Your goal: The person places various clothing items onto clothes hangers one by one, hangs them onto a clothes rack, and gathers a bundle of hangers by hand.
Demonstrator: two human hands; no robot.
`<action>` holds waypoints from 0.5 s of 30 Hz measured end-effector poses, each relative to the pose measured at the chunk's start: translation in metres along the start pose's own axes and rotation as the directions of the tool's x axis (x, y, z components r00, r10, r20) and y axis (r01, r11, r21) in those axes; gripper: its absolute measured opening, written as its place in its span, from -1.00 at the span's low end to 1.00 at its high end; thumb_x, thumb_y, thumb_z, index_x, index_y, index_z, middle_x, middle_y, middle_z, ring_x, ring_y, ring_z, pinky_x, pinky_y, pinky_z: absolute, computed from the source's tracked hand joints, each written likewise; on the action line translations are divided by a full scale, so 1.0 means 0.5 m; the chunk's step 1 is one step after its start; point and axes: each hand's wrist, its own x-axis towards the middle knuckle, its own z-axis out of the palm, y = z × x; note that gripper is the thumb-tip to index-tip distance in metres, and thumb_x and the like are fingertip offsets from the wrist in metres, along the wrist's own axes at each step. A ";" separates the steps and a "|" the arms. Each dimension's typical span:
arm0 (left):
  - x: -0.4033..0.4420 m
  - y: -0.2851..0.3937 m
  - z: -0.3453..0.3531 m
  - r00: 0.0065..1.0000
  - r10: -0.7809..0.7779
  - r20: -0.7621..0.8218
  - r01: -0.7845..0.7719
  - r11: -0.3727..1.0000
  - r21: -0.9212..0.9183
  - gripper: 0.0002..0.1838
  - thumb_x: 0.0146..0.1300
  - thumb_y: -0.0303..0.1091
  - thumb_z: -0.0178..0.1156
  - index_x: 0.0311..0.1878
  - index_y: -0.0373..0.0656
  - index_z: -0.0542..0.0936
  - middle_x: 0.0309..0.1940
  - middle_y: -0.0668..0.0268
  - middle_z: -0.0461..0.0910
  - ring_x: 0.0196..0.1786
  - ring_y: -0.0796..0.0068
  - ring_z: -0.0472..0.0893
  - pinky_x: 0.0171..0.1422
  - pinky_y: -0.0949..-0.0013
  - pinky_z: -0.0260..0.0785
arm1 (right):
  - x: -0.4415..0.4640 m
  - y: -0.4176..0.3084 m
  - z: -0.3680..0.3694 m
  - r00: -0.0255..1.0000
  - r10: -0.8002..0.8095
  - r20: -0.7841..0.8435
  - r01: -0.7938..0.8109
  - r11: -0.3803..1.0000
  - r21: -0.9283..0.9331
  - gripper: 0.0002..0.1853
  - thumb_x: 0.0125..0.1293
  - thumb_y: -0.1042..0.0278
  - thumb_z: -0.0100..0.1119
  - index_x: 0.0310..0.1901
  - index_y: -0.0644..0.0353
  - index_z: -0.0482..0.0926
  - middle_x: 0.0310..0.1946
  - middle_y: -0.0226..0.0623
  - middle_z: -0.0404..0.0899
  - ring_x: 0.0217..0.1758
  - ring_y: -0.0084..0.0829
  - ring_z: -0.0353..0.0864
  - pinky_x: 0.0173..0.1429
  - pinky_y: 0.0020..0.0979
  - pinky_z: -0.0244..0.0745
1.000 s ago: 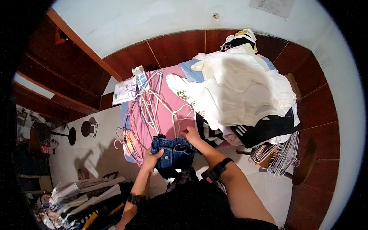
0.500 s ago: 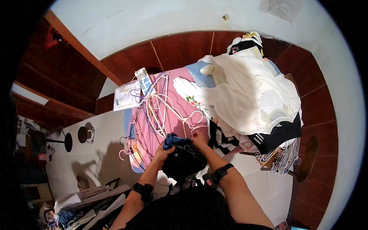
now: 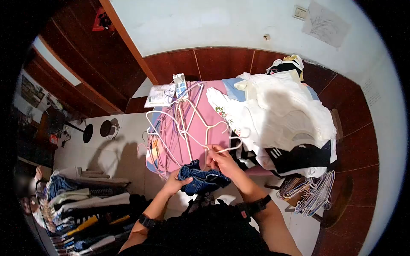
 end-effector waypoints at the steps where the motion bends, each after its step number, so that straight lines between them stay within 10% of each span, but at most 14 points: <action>1: -0.026 0.004 0.023 0.999 0.016 0.047 -0.017 1.000 0.020 -0.63 0.24 -0.51 0.34 0.12 -0.23 0.56 -0.13 0.46 0.66 -0.09 0.66 0.58 0.09 0.46 0.44 | -0.043 -0.011 -0.001 0.999 -0.043 -0.003 0.043 0.995 0.087 -0.65 0.54 0.28 -0.03 0.24 0.26 0.44 -0.51 -0.30 0.55 -0.67 -0.63 0.34 -0.53 -0.60 0.30; 8: -0.173 0.068 0.202 0.991 0.135 -0.007 -0.135 0.991 -0.003 -0.72 0.21 -0.45 0.39 -0.02 -0.27 0.64 -0.20 0.44 0.68 -0.16 0.65 0.60 0.02 0.46 0.47 | -0.327 -0.155 -0.045 0.889 -0.457 0.014 0.443 0.854 -0.272 -0.47 0.55 0.23 -0.04 0.45 0.21 0.21 -0.35 -0.22 0.64 -0.65 -0.77 0.19 -0.53 -0.67 0.23; 11: -0.202 0.073 0.261 0.983 0.181 0.035 -0.181 0.983 0.001 -0.74 0.22 -0.47 0.37 -0.03 -0.25 0.64 -0.22 0.45 0.68 -0.18 0.68 0.60 -0.01 0.47 0.47 | -0.432 -0.188 -0.047 0.885 -0.465 0.031 0.407 0.737 -0.540 -0.59 0.55 0.31 -0.07 0.34 0.25 0.41 -0.28 -0.28 0.68 -0.65 -0.81 0.16 -0.54 -0.68 0.18; 13: -0.221 0.078 0.303 0.970 0.239 0.035 -0.238 0.971 -0.029 -0.70 0.22 -0.50 0.36 0.02 -0.25 0.61 -0.19 0.44 0.68 -0.15 0.67 0.60 0.02 0.48 0.46 | -0.452 -0.149 -0.072 0.809 -0.572 0.137 0.559 0.675 -0.481 -0.65 0.39 0.44 0.21 0.19 0.23 0.56 -0.17 -0.31 0.68 -0.22 -0.60 0.63 -0.16 -0.62 0.47; 15: -0.232 0.085 0.342 0.961 0.274 0.035 -0.273 0.962 -0.014 -0.68 0.21 -0.51 0.36 0.04 -0.25 0.60 -0.17 0.43 0.67 -0.13 0.67 0.59 0.04 0.48 0.45 | -0.506 -0.169 -0.045 0.833 -0.515 0.203 0.518 0.597 -0.612 -0.53 0.23 0.47 0.39 0.19 0.24 0.56 -0.15 -0.29 0.67 -0.23 -0.63 0.62 -0.17 -0.61 0.47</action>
